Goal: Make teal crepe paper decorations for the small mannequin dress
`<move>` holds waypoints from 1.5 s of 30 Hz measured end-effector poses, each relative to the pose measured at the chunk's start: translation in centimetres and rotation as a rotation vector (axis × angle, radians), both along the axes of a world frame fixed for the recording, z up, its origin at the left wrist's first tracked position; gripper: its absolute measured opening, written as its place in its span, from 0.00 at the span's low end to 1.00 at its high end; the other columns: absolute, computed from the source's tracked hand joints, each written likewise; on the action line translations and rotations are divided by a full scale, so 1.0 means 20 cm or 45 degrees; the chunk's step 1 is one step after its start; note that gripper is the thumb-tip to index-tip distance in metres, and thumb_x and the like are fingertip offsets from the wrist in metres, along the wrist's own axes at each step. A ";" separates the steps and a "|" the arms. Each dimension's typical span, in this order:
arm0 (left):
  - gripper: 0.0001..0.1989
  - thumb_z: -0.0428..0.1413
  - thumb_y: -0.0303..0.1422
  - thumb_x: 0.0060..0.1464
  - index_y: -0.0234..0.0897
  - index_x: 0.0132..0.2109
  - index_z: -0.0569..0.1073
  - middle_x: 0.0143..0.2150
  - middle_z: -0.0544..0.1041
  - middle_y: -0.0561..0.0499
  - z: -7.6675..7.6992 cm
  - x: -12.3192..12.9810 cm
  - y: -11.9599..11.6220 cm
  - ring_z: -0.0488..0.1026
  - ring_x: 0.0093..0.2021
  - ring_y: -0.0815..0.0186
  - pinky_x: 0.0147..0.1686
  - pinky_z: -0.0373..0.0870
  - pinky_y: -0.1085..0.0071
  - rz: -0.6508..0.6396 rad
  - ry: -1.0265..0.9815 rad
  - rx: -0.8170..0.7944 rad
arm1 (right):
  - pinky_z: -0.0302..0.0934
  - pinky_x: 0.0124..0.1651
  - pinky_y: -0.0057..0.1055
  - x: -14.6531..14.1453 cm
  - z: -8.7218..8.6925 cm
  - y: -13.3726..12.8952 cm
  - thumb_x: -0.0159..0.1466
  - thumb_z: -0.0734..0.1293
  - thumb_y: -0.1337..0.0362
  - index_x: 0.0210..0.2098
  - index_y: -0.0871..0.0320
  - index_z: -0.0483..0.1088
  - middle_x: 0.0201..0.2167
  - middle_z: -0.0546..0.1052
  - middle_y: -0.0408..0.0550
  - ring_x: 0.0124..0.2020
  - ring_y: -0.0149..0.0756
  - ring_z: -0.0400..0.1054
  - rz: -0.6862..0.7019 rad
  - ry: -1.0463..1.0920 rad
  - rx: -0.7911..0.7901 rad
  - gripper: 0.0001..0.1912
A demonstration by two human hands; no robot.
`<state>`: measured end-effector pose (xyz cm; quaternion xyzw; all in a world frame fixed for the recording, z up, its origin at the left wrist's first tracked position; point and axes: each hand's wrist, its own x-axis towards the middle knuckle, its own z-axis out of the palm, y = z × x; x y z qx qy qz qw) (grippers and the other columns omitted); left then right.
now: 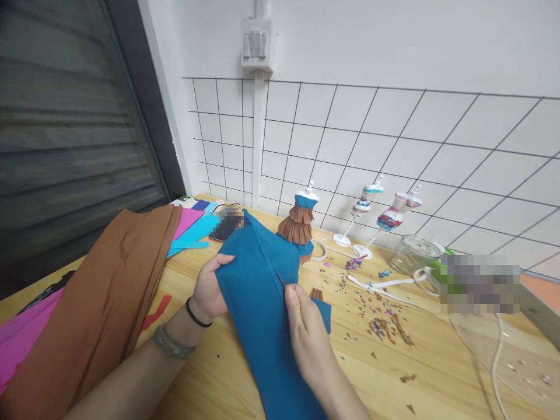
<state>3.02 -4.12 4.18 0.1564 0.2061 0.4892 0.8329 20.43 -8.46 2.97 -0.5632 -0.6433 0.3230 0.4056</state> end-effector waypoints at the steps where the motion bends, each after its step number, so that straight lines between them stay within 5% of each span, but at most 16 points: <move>1: 0.28 0.45 0.34 0.49 0.18 0.55 0.59 0.46 0.72 0.31 0.00 0.00 0.00 0.67 0.48 0.44 0.49 0.58 0.50 0.001 0.007 -0.006 | 0.61 0.40 0.30 0.00 0.00 0.00 0.62 0.53 0.50 0.31 0.55 0.67 0.31 0.74 0.48 0.43 0.42 0.65 -0.007 -0.006 0.008 0.19; 18: 0.24 0.46 0.34 0.49 0.21 0.49 0.66 0.43 0.74 0.34 -0.04 0.00 0.03 0.69 0.47 0.46 0.49 0.59 0.51 -0.022 0.030 -0.014 | 0.60 0.34 0.27 0.11 0.02 -0.07 0.63 0.53 0.52 0.30 0.55 0.63 0.27 0.68 0.43 0.31 0.35 0.64 0.122 -0.052 -0.081 0.15; 22: 0.24 0.46 0.34 0.49 0.20 0.50 0.65 0.43 0.74 0.33 -0.05 0.01 0.03 0.70 0.45 0.46 0.49 0.58 0.51 -0.024 0.040 -0.061 | 0.61 0.33 0.27 0.23 -0.04 -0.03 0.57 0.61 0.51 0.28 0.56 0.62 0.26 0.70 0.44 0.32 0.37 0.66 -0.041 -0.099 -0.070 0.14; 27: 0.21 0.45 0.34 0.49 0.24 0.46 0.69 0.42 0.76 0.36 -0.07 0.00 0.04 0.71 0.44 0.50 0.50 0.57 0.53 -0.096 -0.060 -0.016 | 0.58 0.42 0.33 0.34 -0.16 0.05 0.55 0.62 0.55 0.38 0.58 0.65 0.39 0.73 0.52 0.43 0.44 0.66 -0.117 -0.331 -0.035 0.15; 33: 0.20 0.46 0.34 0.50 0.24 0.44 0.71 0.42 0.76 0.38 -0.08 -0.03 0.05 0.71 0.45 0.51 0.51 0.56 0.54 -0.151 -0.151 0.076 | 0.57 0.29 0.30 0.37 -0.24 0.02 0.53 0.64 0.61 0.27 0.55 0.64 0.25 0.72 0.43 0.27 0.38 0.66 -0.030 -0.413 -0.100 0.05; 39: 0.20 0.46 0.34 0.50 0.23 0.44 0.71 0.41 0.76 0.37 -0.11 0.02 0.04 0.71 0.44 0.51 0.51 0.57 0.54 -0.167 -0.058 -0.016 | 0.57 0.25 0.26 0.51 -0.19 -0.07 0.54 0.63 0.61 0.24 0.57 0.62 0.21 0.66 0.40 0.22 0.32 0.62 0.039 -0.264 -0.241 0.07; 45: 0.17 0.47 0.32 0.49 0.23 0.39 0.73 0.38 0.76 0.35 -0.17 0.16 0.00 0.73 0.41 0.51 0.49 0.60 0.55 -0.227 0.142 -0.049 | 0.58 0.24 0.27 0.81 -0.08 -0.19 0.51 0.67 0.56 0.22 0.56 0.67 0.21 0.68 0.44 0.23 0.35 0.62 -0.059 -0.143 -0.405 0.10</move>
